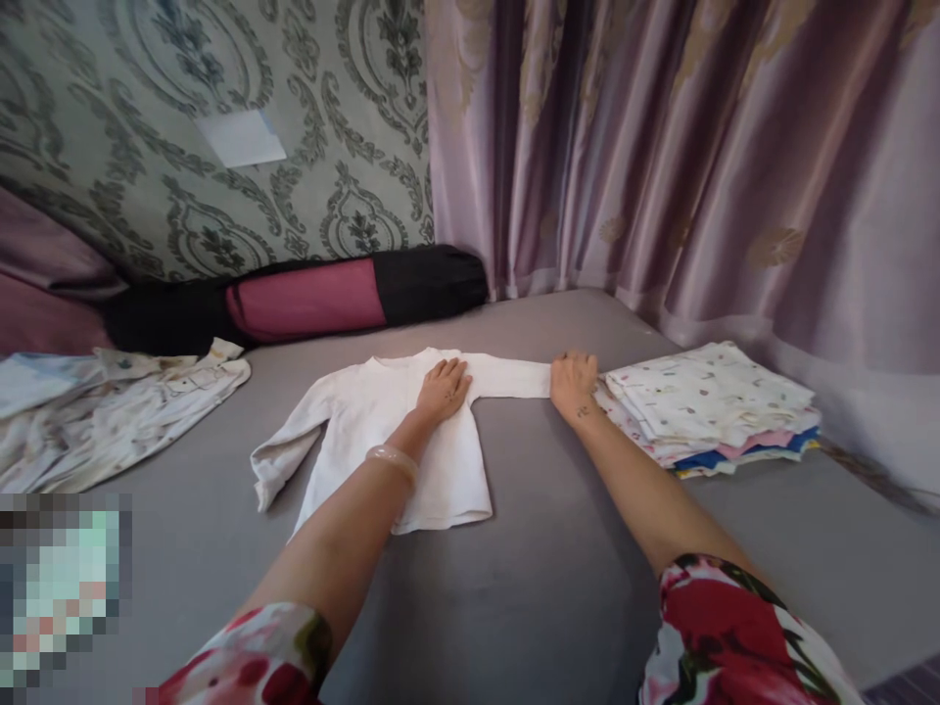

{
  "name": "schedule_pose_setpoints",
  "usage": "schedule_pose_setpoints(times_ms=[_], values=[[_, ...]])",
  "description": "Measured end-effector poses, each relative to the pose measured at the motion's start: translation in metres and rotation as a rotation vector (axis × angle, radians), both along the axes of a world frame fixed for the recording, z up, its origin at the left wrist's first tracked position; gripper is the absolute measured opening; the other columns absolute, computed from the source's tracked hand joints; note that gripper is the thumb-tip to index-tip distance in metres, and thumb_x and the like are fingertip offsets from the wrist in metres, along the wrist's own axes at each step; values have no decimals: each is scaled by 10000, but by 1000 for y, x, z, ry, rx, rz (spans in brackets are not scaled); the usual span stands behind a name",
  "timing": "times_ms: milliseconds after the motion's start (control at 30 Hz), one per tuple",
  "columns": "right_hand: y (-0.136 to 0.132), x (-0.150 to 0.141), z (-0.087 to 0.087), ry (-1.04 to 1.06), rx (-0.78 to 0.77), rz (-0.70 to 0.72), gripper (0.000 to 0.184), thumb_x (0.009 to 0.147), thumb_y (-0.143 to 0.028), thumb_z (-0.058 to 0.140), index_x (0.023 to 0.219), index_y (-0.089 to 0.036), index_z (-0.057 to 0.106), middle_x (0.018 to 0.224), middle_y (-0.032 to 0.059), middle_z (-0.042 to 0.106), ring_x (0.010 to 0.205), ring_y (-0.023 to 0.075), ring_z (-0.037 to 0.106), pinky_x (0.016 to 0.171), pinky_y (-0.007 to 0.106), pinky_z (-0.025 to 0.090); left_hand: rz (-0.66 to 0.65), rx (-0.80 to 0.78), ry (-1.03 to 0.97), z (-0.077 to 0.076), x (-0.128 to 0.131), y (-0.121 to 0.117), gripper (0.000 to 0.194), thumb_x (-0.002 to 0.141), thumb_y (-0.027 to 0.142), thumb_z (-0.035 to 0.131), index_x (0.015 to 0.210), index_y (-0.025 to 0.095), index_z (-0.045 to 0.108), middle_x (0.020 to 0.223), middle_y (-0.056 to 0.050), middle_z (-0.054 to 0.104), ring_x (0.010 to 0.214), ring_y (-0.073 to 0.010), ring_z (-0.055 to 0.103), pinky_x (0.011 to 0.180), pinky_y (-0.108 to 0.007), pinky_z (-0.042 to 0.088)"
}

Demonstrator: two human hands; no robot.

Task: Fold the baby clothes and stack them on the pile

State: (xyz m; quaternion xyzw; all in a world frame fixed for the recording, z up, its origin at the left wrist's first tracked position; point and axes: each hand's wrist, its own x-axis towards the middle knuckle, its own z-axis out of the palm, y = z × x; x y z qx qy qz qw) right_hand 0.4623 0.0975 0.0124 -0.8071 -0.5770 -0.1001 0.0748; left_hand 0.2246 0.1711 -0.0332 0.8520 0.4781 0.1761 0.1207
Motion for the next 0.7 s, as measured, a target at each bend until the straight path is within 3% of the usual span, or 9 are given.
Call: schedule_pose_setpoints(times_ms=[100, 233, 333, 433, 567, 700], values=[[8, -18, 3, 16, -8, 112, 378, 894, -76, 324, 1108, -53, 635, 1157, 285, 581, 1148, 383, 514, 937, 517, 354, -10, -8, -21, 1, 1, 2, 466, 967, 386, 384, 1367, 165, 473, 1500, -127, 422, 1415, -306, 314, 1160, -494, 251], [24, -56, -5, 215, -63, 435, 378, 969, -187, 332, 1282, -143, 540, 1310, 171, 562, 1223, 265, 500, 1015, 396, 367, 8, -82, -88, 8, -5, 5, 471, 945, 334, 435, 1353, 100, 463, 1440, -185, 477, 1367, -273, 408, 1146, -421, 309], [33, -74, -14, 261, -115, 518, 404, 986, -252, 357, 1342, -119, 493, 1450, 163, 455, 1332, 256, 407, 1096, 402, 307, -35, -142, -89, 21, -20, -11, 458, 894, 288, 514, 1318, 118, 486, 1371, -181, 532, 1272, -269, 511, 1074, -397, 404], [34, -75, -15, 287, -148, 518, 397, 972, -236, 400, 1331, -107, 506, 1462, 166, 441, 1340, 258, 401, 1103, 397, 303, -133, -118, -39, 42, -38, -53, 379, 886, 284, 534, 1237, 142, 545, 1256, -158, 591, 1119, -253, 601, 976, -378, 470], [26, -71, -6, 330, -35, 637, 325, 919, -197, 491, 1225, -149, 591, 1318, 129, 563, 1192, 229, 522, 1034, 347, 362, -239, -100, -11, 65, -49, -134, 266, 895, 374, 561, 1083, 194, 616, 1052, -101, 653, 968, -241, 620, 863, -364, 488], [16, -72, -3, 330, -88, 837, 208, 865, -184, 566, 1047, -148, 660, 1075, 91, 646, 1026, 198, 566, 935, 289, 402, -215, -164, -6, 63, -40, -196, 210, 850, 386, 638, 996, 238, 610, 1010, -76, 636, 933, -228, 596, 790, -337, 483]])
